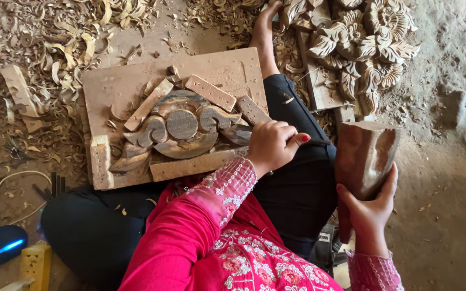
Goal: The person carves a decorative floral pattern into a rectangular wooden block using a chisel and a wooden mallet. They repeatedly strike the chisel to remove wood shavings and refine the design.
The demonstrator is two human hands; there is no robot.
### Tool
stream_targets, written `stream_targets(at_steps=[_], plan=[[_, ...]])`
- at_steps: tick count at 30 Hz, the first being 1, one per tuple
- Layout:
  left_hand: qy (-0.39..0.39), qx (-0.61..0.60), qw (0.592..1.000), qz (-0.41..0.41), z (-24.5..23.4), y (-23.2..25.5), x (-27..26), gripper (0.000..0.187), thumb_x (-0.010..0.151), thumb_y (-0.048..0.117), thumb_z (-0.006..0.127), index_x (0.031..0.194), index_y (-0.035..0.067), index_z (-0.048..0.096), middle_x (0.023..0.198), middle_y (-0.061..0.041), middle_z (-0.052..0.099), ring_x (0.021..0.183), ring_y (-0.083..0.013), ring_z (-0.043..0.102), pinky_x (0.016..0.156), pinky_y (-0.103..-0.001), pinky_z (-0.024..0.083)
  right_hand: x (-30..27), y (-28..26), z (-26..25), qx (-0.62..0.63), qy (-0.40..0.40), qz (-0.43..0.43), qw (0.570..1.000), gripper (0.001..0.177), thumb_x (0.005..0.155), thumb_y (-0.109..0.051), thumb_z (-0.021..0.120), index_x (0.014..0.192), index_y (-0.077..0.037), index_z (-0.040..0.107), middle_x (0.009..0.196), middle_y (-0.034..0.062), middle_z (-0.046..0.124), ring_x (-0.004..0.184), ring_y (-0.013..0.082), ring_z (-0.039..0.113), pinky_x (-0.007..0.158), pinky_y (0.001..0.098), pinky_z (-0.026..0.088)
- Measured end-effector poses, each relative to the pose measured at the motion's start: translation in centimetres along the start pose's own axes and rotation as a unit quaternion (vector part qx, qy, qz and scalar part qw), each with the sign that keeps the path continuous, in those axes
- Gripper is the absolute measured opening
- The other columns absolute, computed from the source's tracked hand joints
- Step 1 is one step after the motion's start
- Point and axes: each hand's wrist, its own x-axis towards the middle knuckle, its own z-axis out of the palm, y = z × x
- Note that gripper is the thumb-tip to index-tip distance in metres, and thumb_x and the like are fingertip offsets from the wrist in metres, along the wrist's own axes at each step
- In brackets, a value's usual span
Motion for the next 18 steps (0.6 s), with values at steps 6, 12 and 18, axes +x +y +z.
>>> stream_targets(at_steps=[6,12,18], plan=[[0.033,0.034,0.997,-0.055,1.4,-0.3,1.7,0.051,0.096,0.053,0.060,0.066,0.013,0.065,0.066,-0.007,0.063,0.065,-0.0309,0.064,0.062,-0.049,0.045,2.3,-3.0,-0.1,0.233,-0.039,0.063,0.970,0.121,0.068,-0.004,0.084,0.167,-0.005,0.015,0.156,0.0151,0.045,0.134,0.0285,0.053,0.108,0.0397,0.049],[0.037,0.072,0.990,-0.118,2.3,-0.3,2.7,0.054,0.095,0.053,0.062,0.060,0.011,0.064,0.064,-0.009,0.064,0.065,-0.0338,0.064,0.062,-0.052,0.043,6.9,-8.5,1.7,0.459,-0.144,0.099,0.871,0.089,0.085,-0.003,0.065,0.167,0.001,0.031,0.125,0.0238,0.058,0.101,0.0401,0.066,0.086,0.0467,0.059],[0.036,0.063,0.989,-0.125,1.7,-0.6,3.1,0.051,0.094,0.052,0.062,0.061,0.013,0.066,0.064,-0.009,0.064,0.064,-0.0337,0.064,0.061,-0.051,0.043,8.3,-11.3,1.9,0.439,-0.176,0.116,0.873,0.083,0.079,-0.004,0.064,0.159,-0.005,0.039,0.122,0.0190,0.064,0.090,0.0351,0.069,0.081,0.0450,0.060]])
